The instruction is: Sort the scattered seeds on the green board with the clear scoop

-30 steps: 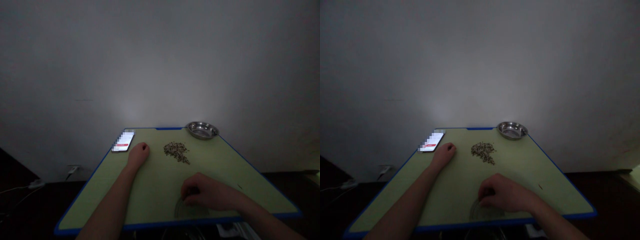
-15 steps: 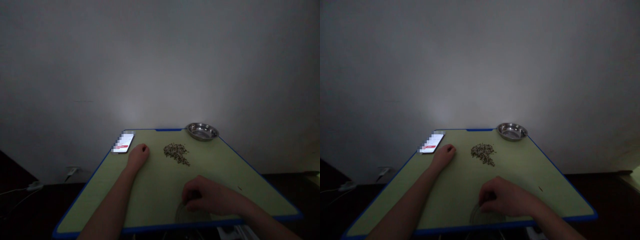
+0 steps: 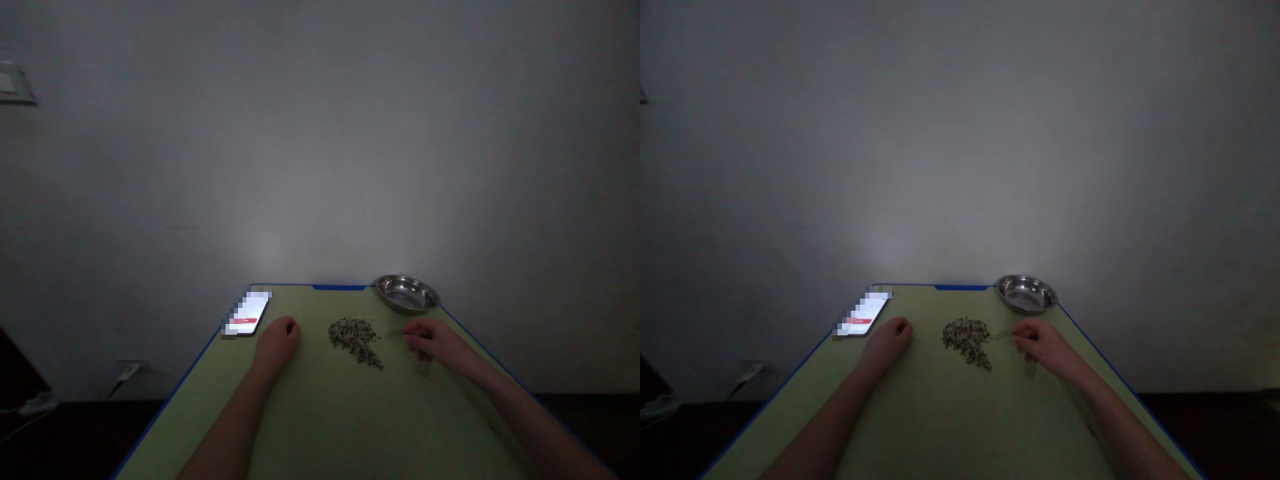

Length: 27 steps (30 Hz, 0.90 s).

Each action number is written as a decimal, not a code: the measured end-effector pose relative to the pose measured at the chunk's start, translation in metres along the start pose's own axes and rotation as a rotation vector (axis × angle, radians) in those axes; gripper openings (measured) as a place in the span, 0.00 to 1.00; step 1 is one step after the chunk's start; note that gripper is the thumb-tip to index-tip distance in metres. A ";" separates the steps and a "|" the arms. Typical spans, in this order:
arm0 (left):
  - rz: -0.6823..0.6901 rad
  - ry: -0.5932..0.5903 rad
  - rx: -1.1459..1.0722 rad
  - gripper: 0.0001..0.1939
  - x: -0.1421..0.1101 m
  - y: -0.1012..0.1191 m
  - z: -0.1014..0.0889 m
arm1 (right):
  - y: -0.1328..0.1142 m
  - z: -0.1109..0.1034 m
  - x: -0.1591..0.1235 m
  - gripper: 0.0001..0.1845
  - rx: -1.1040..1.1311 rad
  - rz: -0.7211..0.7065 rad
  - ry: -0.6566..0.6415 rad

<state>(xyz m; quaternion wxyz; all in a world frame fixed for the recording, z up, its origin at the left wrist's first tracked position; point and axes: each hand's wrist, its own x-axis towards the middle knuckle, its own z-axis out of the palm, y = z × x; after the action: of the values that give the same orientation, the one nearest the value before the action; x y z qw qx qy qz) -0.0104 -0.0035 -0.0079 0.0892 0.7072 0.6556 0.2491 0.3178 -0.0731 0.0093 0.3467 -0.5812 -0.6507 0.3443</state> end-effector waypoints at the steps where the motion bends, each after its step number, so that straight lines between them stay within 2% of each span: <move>1: -0.006 -0.003 0.001 0.12 0.000 0.000 0.000 | 0.005 -0.003 0.008 0.11 -0.001 0.025 0.044; 5: -0.014 -0.012 -0.002 0.12 -0.001 0.001 -0.002 | 0.007 -0.002 0.034 0.06 -0.163 0.046 0.147; 11: -0.001 -0.006 0.002 0.12 -0.002 0.001 -0.002 | -0.021 0.007 0.064 0.07 -0.498 -0.056 0.210; 20: -0.015 -0.014 -0.008 0.13 -0.003 0.003 -0.003 | -0.059 0.029 0.125 0.05 -0.544 -0.107 0.219; 27: -0.009 -0.005 -0.006 0.12 -0.003 0.000 -0.001 | -0.047 0.057 0.161 0.06 -0.495 -0.006 0.216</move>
<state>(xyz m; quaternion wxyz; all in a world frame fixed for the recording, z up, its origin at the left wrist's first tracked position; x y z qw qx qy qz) -0.0106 -0.0066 -0.0075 0.0940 0.7046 0.6579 0.2487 0.2311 0.0806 0.0272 0.2626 -0.6798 -0.6759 0.1096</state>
